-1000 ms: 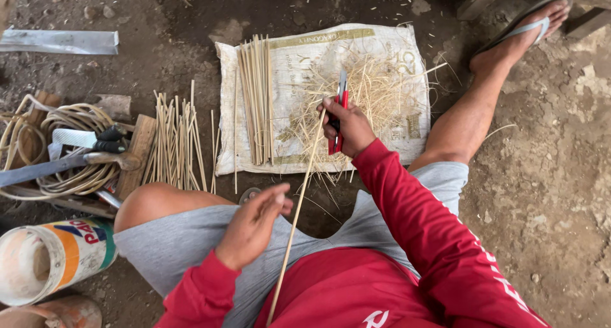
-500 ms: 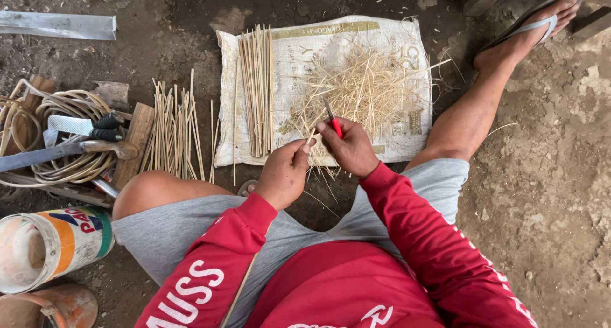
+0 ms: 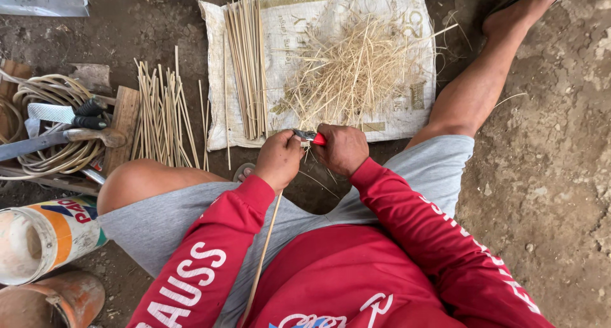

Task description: The person sits on the ground and uses a red utility knife to sharpen thin wooden sticks one at a time. They hold each stick in the left hand and scrape the tip with the knife in the right hand, then place the finished stick on a pile on a sack.

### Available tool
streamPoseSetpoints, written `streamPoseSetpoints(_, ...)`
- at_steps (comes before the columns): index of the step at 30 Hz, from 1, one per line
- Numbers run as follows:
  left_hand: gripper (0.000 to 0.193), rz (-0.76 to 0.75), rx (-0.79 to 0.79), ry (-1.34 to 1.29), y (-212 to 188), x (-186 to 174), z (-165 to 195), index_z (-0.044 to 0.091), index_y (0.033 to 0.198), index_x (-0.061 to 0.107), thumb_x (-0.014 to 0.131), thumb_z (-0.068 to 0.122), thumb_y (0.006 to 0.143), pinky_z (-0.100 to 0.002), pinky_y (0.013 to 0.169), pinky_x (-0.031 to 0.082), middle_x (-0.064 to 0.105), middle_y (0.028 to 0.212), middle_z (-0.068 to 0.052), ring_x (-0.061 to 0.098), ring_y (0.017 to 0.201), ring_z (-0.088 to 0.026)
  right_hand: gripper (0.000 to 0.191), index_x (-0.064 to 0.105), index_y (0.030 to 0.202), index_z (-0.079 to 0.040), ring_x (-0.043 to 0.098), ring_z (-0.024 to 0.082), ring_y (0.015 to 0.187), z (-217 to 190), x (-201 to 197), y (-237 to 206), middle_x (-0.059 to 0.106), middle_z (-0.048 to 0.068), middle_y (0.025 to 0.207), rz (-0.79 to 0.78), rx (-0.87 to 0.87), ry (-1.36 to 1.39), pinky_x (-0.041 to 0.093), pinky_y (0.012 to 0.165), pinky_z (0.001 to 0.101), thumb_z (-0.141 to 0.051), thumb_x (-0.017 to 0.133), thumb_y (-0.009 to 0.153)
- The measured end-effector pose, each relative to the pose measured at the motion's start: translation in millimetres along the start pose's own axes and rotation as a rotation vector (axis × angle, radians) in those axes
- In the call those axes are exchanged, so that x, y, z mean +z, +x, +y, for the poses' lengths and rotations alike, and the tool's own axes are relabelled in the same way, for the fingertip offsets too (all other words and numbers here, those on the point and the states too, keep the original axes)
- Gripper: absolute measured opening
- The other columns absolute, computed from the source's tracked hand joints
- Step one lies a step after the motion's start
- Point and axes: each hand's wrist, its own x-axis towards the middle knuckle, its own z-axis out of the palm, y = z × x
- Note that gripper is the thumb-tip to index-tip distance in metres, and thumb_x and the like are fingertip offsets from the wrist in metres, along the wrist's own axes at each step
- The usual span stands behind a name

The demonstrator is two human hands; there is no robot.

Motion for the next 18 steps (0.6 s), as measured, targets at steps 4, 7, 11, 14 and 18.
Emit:
streamPoseSetpoints(4, 0.025, -0.011, -0.039, 0.07, 2.5, 1.8, -12.1, 0.0, 0.094, 0.069, 0.054, 0.018, 0.101, -0.035, 0.056, 0.047, 0.068, 0.068, -0.009, 0.063, 0.056, -0.017, 0.021, 0.065, 0.081, -0.012, 0.067, 0.039, 0.068, 4.5, 12.3, -0.9, 0.069, 0.014, 0.072, -0.069, 0.036, 0.013, 0.052, 0.061, 0.052, -0.03, 0.075, 0.08)
streamPoseSetpoints(7, 0.024, -0.051, -0.077, 0.092, 3.1, 5.0, -22.2, 0.005, 0.099, 0.072, 0.052, 0.018, 0.1, -0.037, 0.055, 0.045, 0.067, 0.066, -0.011, 0.059, 0.054, -0.02, 0.025, 0.067, 0.081, -0.012, 0.067, 0.041, 0.069, 9.0, 21.1, -1.9, 0.07, 0.015, 0.073, -0.124, 0.102, 0.01, 0.052, 0.062, 0.0528, -0.035, 0.077, 0.082)
streamPoseSetpoints(11, 0.026, -0.07, -0.101, -0.009, 7.1, 13.3, -42.1, 0.005, 0.099, 0.072, 0.05, 0.018, 0.103, -0.033, 0.051, 0.043, 0.064, 0.067, -0.004, 0.054, 0.052, -0.013, 0.021, 0.07, 0.083, -0.013, 0.069, 0.04, 0.071, 20.4, 40.3, -3.5, 0.071, 0.015, 0.075, -0.115, 0.141, -0.003, 0.054, 0.065, 0.0519, -0.034, 0.075, 0.083)
streamPoseSetpoints(14, 0.025, -0.118, -0.264, -0.223, 10.9, 23.0, -60.8, 0.003, 0.104, 0.068, 0.048, 0.018, 0.105, -0.032, 0.045, 0.034, 0.056, 0.069, -0.002, 0.042, 0.049, -0.011, 0.023, 0.07, 0.083, -0.012, 0.069, 0.04, 0.072, 31.7, 57.9, -8.3, 0.071, 0.016, 0.076, -0.101, 0.154, 0.0, 0.054, 0.066, 0.0523, -0.035, 0.075, 0.084)
streamPoseSetpoints(18, 0.023, -0.167, -0.464, -0.377, 18.6, 36.9, -81.0, 0.002, 0.107, 0.063, 0.046, 0.018, 0.106, -0.029, 0.041, 0.031, 0.053, 0.073, -0.002, 0.038, 0.047, -0.01, 0.022, 0.072, 0.085, -0.013, 0.07, 0.04, 0.074, 43.7, 72.3, -17.6, 0.072, 0.016, 0.077, -0.147, 0.186, -0.02, 0.055, 0.067, 0.0519, -0.035, 0.074, 0.084)
